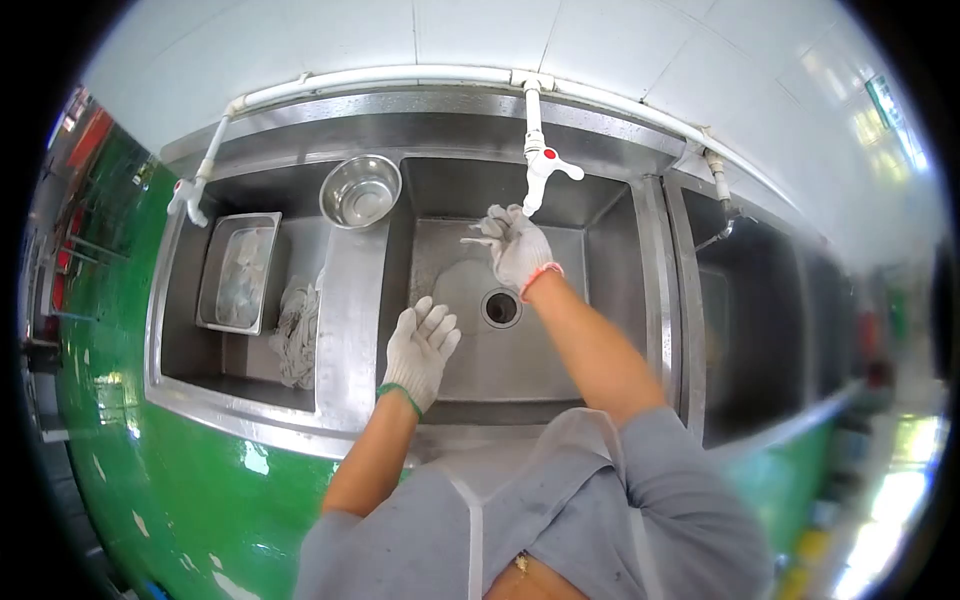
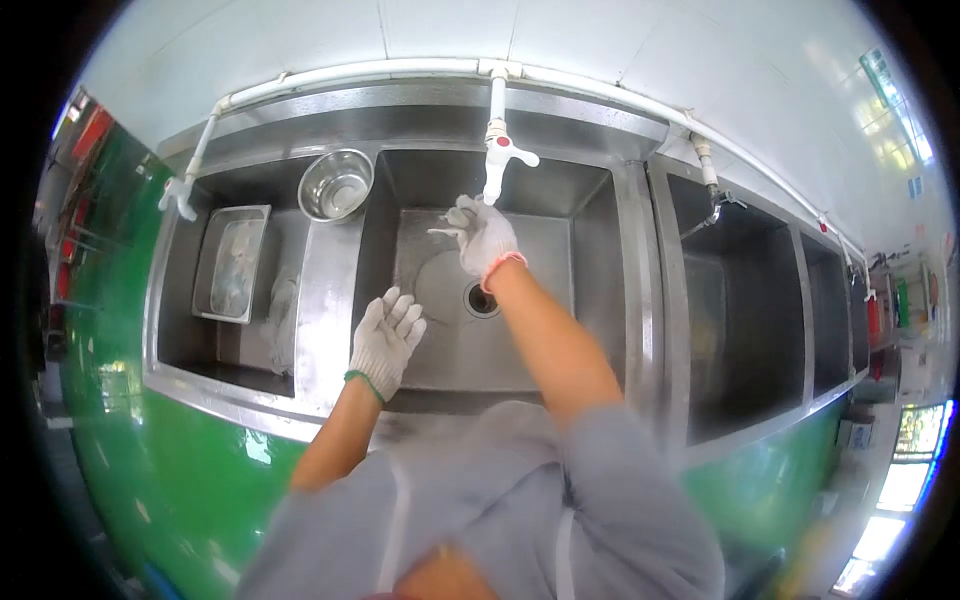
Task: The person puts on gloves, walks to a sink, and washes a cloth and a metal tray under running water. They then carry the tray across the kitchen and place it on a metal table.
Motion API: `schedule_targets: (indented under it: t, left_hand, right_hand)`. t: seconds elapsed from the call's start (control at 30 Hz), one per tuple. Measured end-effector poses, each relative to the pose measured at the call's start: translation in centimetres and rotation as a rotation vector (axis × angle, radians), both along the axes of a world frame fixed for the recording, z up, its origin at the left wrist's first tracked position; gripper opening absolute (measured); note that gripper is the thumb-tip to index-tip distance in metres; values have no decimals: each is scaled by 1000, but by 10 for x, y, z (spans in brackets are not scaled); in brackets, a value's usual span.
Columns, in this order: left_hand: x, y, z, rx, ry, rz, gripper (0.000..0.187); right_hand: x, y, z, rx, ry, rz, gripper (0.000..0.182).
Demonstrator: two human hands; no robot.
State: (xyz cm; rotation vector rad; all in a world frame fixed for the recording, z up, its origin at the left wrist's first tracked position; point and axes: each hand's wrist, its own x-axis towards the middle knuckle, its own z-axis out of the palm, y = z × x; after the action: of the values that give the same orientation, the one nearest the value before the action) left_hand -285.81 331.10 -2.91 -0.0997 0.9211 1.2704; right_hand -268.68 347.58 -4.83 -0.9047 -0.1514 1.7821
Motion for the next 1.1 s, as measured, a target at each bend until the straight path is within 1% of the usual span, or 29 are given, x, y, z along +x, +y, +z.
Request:
schedule_targets:
  t: [0.03,0.07,0.1,0.13,0.2,0.23,0.3,0.33,0.37,0.43,0.47,0.5,0.53,0.57,0.6,0.63,0.67,0.7,0.73,0.8,0.83,0.87,0.9,0.97,1.03,1.1]
  left_hand:
    - [0,10,-3,10,-24,-22,46]
    - [-1,23,-8,60,-31,-78,53]
    - [0,38,-12,70,-21,-97,54]
    - [4,53,-13,82,-11,-117,55]
    - [17,87,-21,76,3,-156,55]
    - [24,103,-27,120,-7,-223,54]
    - [40,136,-37,210,-31,-353,54]
    - [53,154,-35,105,-77,-297,48]
    - [61,166,-36,82,-97,-301,47]
    - [75,182,-41,28,-134,-312,45]
    - [78,184,-45,1,-146,-323,43]
    - [79,186,-53,-8,-112,-353,42]
    - [81,187,-66,-19,-77,-383,42]
    - [83,186,-67,-30,-42,-413,41]
    - [84,182,-65,-41,-25,-418,38]
    - [84,178,-43,-48,-9,-424,36]
    - [88,174,-31,-53,6,-432,34]
    - [88,174,-36,-80,147,-440,33]
    - [83,178,-45,-97,290,-444,32]
    - [79,177,-25,286,685,-402,35]
    - [79,178,-14,211,531,-305,36]
    - [83,176,0,359,705,-153,35]
    - [88,173,16,508,869,5,35]
    - [86,170,50,856,1248,78,37]
    - [87,174,82,1217,1482,64,36]
    - [99,168,127,1306,1532,-304,35]
  right_hand:
    - [-2,12,-15,-37,128,-31,23]
    - [-3,22,-28,-74,256,-63,22]
    - [-3,30,-42,-106,385,-96,21]
    - [-6,24,-20,-162,386,-123,19]
    - [-5,30,-29,-162,426,-112,18]
    - [-3,33,-33,-161,442,-108,17]
    - [-16,27,-53,476,-653,-196,17]
    - [-14,30,-51,617,-1033,-58,17]
    - [-14,32,-41,758,-1416,17,16]
    - [-2,41,-20,666,-1770,519,16]
    - [0,43,-52,872,-1764,337,20]
    - [9,40,-62,551,-1477,391,23]
    - [8,28,-18,246,-1169,423,25]
    - [9,20,4,-41,-845,435,27]
    - [17,23,-30,-92,-775,502,32]
    - [18,17,-28,-142,-600,389,32]
    - [16,6,-21,-185,-426,273,32]
    - [16,-1,-17,-220,-252,153,33]
    - [23,1,-48,-126,-175,198,29]
    - [13,4,-26,-85,-143,157,25]
    - [9,6,-16,-59,-129,142,23]
    - [9,9,-31,-22,-104,138,18]
    - [15,8,-46,54,-271,281,18]
    - [36,-10,-53,170,-628,540,20]
    - [72,-52,-79,347,-930,682,23]
    - [104,-97,-110,504,-1239,850,27]
